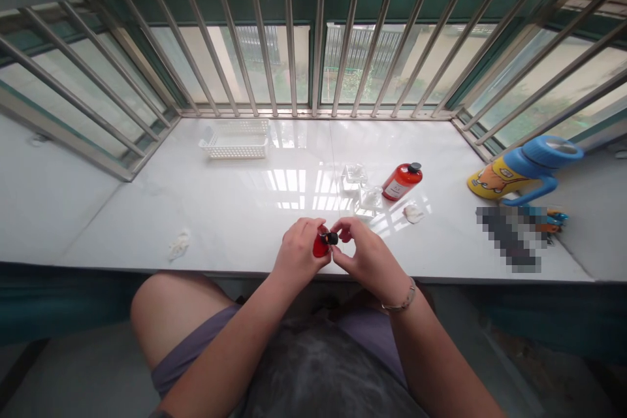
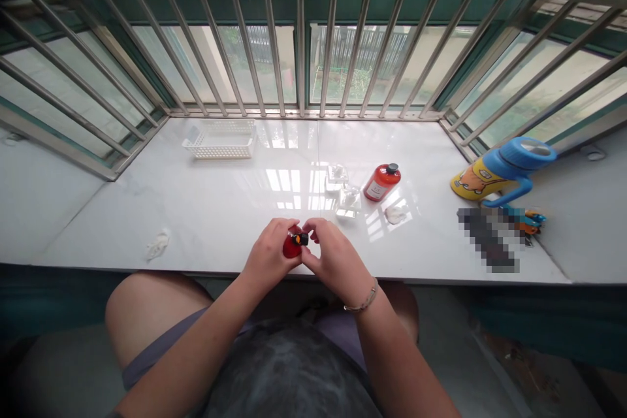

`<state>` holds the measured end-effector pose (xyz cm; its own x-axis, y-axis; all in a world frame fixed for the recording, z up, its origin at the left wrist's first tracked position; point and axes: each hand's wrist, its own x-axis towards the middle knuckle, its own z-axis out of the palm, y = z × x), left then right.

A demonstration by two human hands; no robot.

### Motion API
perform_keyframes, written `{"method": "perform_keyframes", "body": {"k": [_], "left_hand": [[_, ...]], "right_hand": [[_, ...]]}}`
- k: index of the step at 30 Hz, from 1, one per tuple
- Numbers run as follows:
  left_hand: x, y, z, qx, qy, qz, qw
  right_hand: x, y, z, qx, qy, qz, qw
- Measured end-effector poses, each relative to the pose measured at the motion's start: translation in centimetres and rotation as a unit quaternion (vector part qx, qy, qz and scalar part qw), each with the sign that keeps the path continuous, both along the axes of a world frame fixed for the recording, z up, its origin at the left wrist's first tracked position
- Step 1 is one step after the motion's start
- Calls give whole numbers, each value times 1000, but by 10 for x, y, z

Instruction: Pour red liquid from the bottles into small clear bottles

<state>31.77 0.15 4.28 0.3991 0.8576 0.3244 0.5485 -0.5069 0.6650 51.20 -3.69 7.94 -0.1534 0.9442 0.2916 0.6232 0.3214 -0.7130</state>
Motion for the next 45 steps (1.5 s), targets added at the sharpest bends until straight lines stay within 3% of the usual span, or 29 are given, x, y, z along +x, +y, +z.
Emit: {"method": "perform_keyframes", "body": {"k": [14,22,26,32,35,40,45], "left_hand": [[-4,0,6,-20,35,-40,998],[-3,-1,10,-33,43,-53,997],[-2,-1,9,-34,45,-46,997],[-5,0,7,-24,29,-47,998],[-6,0,7,-24,27,-51,998],[-3,-2,7,-28,46,-45,998],[-1,-8,2,5,70,-50,996]], "right_hand": [[-5,-9,2,3,25,18,1000],[-1,-13,11,-39,-38,-36,998],[-2,-17,16,-27,-15,-30,999],[-3,-25,16,-100,-74,-36,992],[-2,-26,13,-45,-46,-46,997],[-3,-24,6,26,-53,23,998],[-5,-24,1,32,-69,-17,997]]}}
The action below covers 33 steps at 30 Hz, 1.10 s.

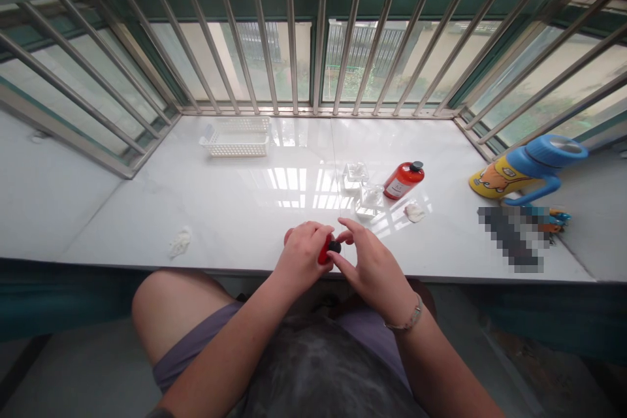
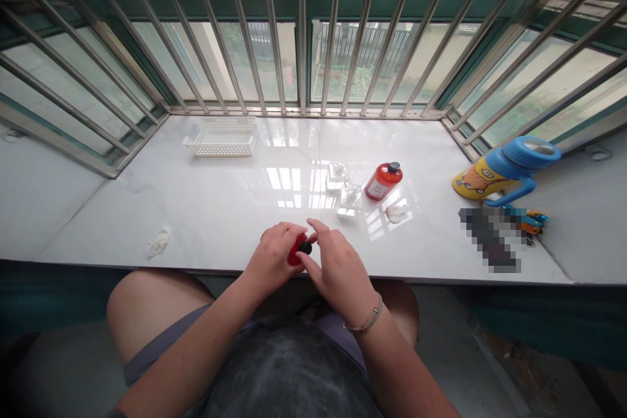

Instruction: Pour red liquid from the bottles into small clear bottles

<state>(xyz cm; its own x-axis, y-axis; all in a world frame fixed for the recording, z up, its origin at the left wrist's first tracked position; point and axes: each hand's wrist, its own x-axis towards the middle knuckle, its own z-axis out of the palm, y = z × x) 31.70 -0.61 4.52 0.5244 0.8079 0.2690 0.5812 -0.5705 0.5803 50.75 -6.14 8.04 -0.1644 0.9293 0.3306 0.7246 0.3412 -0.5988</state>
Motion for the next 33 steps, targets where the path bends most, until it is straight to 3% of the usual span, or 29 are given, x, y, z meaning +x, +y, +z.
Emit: {"method": "perform_keyframes", "body": {"k": [8,13,22,27,33], "left_hand": [[10,-7,-9,42,24,-29,998],[10,-6,-11,38,11,-24,999],[-2,0,0,-2,-34,12,999],[-13,7,1,-12,-87,16,996],[-15,10,-2,-15,-72,-20,997]], "right_hand": [[5,-1,0,4,-75,10,997],[8,-7,3,2,-38,43,998],[3,-12,-9,3,-46,16,999],[0,-14,-7,25,3,11,1000],[-8,-11,-5,58,16,49,997]]}}
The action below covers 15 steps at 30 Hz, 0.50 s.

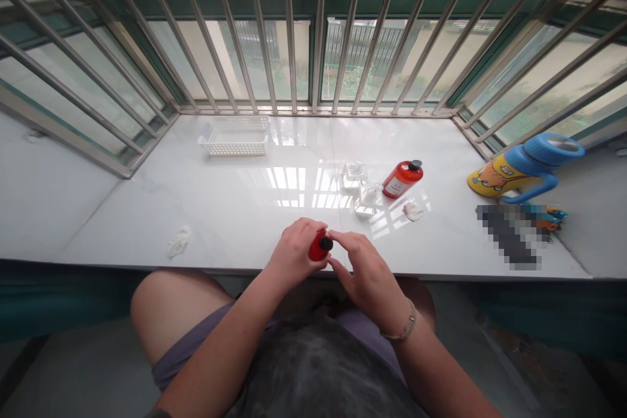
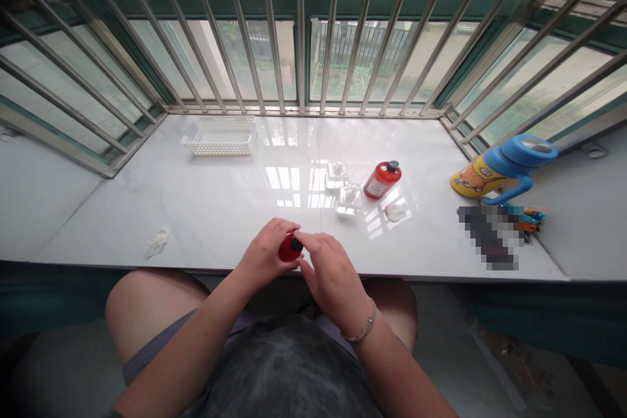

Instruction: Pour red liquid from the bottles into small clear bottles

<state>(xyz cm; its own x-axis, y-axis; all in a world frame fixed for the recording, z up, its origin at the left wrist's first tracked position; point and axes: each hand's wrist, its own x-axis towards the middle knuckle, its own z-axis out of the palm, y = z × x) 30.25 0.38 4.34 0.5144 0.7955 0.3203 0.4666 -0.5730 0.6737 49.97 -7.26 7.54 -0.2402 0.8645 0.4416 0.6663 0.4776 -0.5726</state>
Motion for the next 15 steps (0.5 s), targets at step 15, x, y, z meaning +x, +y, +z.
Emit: {"method": "perform_keyframes", "body": {"k": [15], "left_hand": [[8,-7,-2,14,43,-26,999]], "right_hand": [[4,-1,-5,-24,-2,-1,1000]]}}
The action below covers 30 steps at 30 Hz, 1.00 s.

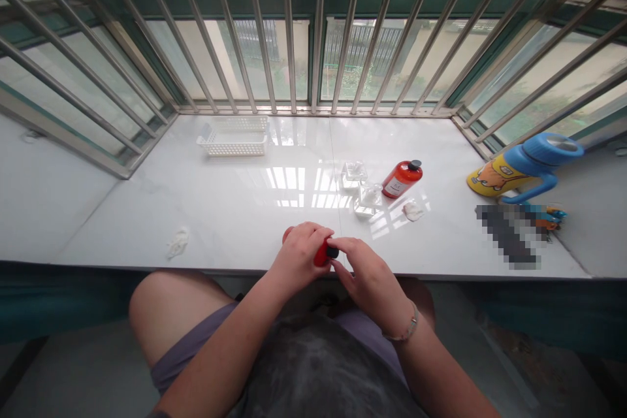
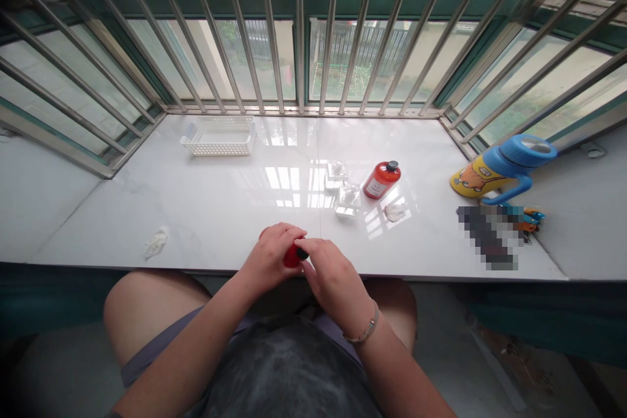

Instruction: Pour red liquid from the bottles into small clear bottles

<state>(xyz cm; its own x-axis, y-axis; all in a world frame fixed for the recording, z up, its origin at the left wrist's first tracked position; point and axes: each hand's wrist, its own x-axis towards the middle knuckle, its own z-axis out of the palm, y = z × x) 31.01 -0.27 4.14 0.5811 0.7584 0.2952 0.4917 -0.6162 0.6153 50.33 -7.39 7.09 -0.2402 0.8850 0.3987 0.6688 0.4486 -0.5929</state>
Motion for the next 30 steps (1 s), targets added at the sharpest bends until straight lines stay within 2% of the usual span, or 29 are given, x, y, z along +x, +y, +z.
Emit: {"method": "perform_keyframes", "body": {"k": [5,12,15,19,21,24,27,30], "left_hand": [[-3,2,3,-17,-6,24,1000],[5,-2,-2,-3,-30,78,996],[6,-7,2,-9,-43,73,996],[-4,-17,19,-10,-39,5,999],[-18,-19,26,-3,-31,0,1000],[-48,-20,27,15,-19,48,999],[-89,-20,17,32,-5,99,995],[-133,-28,4,20,28,126,991]], "right_hand": [[-6,1,-7,22,26,-24,999],[-18,10,-10,36,52,-55,997],[-13,10,-1,25,52,-37,998],[14,4,23,-6,28,-51,998],[36,2,35,-31,-4,-88,996],[74,3,49,-68,-64,-136,986],[112,11,54,-75,-120,-176,974],[141,26,51,-75,-166,-229,956]]}}
